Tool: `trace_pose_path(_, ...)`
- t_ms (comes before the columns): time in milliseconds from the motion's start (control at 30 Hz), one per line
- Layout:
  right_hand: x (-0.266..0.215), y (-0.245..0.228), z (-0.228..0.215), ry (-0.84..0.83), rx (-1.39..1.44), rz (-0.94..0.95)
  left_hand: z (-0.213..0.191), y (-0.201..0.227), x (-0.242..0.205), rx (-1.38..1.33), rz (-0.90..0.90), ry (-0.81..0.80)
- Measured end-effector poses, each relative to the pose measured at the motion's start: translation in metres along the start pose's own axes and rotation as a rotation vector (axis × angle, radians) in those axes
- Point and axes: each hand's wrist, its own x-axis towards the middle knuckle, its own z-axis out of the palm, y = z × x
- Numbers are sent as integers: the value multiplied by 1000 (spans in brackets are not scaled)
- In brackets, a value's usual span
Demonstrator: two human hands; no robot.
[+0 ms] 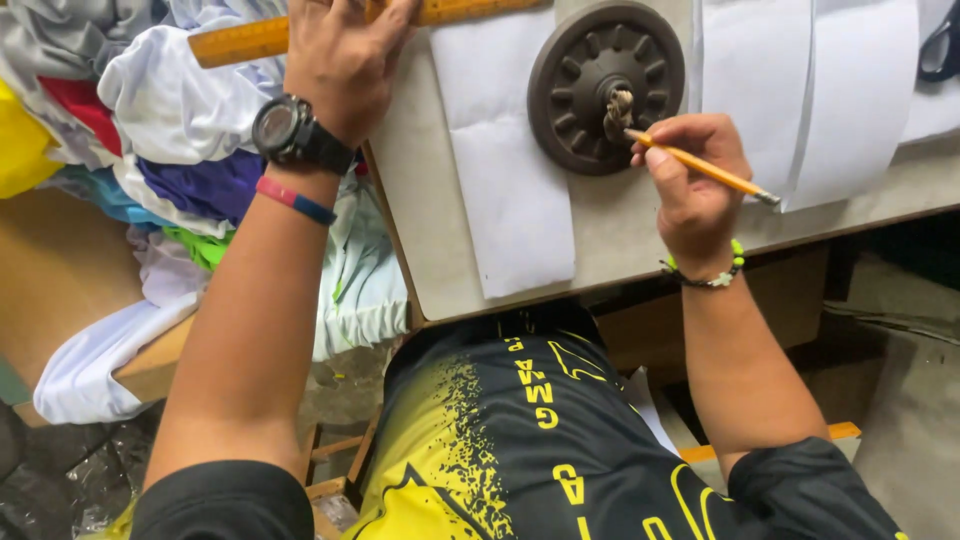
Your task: The person uses a circular metal object as a template to cut a large sheet of white fabric with scissors. They then use a ruler and pencil to measure and mark the cut fabric strips before trimming them further.
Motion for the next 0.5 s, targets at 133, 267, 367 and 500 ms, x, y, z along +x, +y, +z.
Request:
trace_pose_path(133, 27, 0, 2, -41, 19, -109, -3, 1, -4, 23, 3, -21)
trace_pose_path(267, 50, -7, 16, -30, 38, -132, -5, 2, -5, 39, -7, -18)
trace_pose_path(367, 65, -4, 28, -35, -104, -187, -7, 1, -2, 54, 8, -15)
trace_pose_path(500, 88, -7, 64, -130, -184, -298, 0, 0, -6, 63, -6, -35)
